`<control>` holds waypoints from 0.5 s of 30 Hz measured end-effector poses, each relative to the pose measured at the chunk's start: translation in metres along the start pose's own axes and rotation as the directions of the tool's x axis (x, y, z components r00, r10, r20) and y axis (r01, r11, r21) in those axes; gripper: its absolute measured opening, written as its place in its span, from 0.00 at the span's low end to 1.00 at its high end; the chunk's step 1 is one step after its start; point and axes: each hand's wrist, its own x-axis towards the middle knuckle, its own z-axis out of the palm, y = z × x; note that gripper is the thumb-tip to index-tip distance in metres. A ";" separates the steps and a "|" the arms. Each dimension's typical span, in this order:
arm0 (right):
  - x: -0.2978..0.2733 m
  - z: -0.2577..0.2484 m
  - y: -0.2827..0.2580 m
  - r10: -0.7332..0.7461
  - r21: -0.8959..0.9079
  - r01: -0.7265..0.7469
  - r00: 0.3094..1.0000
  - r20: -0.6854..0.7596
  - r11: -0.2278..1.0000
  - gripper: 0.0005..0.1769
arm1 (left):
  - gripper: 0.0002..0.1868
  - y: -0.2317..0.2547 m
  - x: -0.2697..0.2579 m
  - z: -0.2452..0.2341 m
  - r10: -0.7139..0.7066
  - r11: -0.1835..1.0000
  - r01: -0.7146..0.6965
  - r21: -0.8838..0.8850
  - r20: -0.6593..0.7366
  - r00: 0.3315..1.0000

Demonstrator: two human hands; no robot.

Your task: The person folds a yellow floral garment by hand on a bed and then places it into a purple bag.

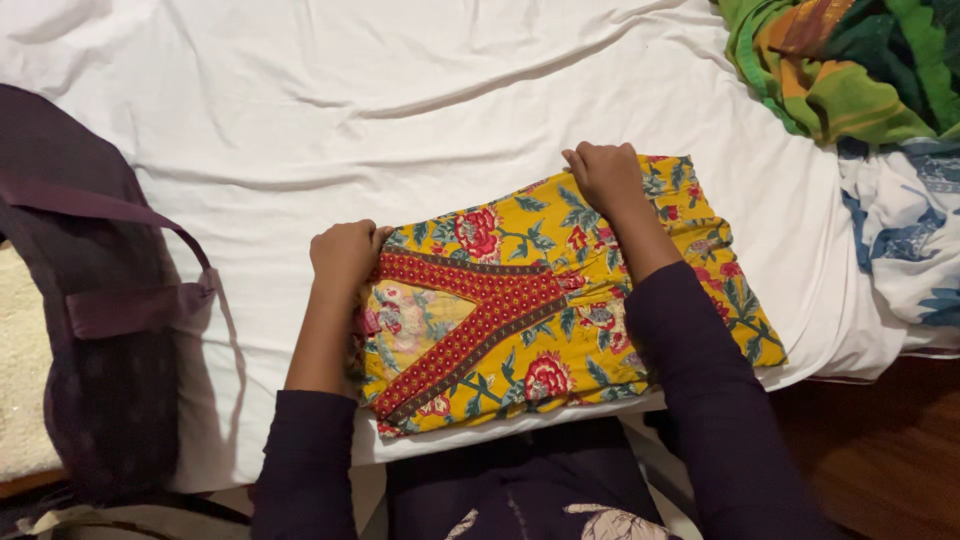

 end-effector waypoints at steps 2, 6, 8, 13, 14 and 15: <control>0.001 -0.010 -0.005 0.026 -0.046 -0.025 1.000 0.015 0.999 0.21 | 0.25 0.003 -0.002 0.007 0.006 0.998 -0.005 0.063 -0.015 1.000; -0.002 -0.039 -0.030 -0.045 0.051 0.046 0.999 -0.009 0.998 0.15 | 0.11 0.024 -0.010 0.007 0.097 0.977 -0.035 0.211 -0.290 0.952; -0.008 -0.050 -0.051 -0.069 0.089 0.057 0.987 0.142 0.994 0.14 | 0.08 0.046 -0.015 -0.001 0.098 0.965 -0.025 0.262 -0.270 0.958; -0.068 -0.034 -0.120 -0.270 0.144 0.247 0.949 0.165 0.958 0.26 | 0.22 0.141 -0.046 0.002 0.161 0.985 -0.163 0.053 0.046 0.986; -0.075 -0.028 -0.126 -0.268 0.144 0.246 0.949 0.166 0.959 0.26 | 0.26 0.156 -0.061 0.008 0.275 0.960 -0.279 -0.013 -0.127 0.953; -0.081 -0.021 -0.130 -0.204 0.118 0.181 0.952 0.229 0.976 0.29 | 0.26 0.161 -0.063 0.010 0.277 0.960 -0.280 -0.014 -0.126 0.953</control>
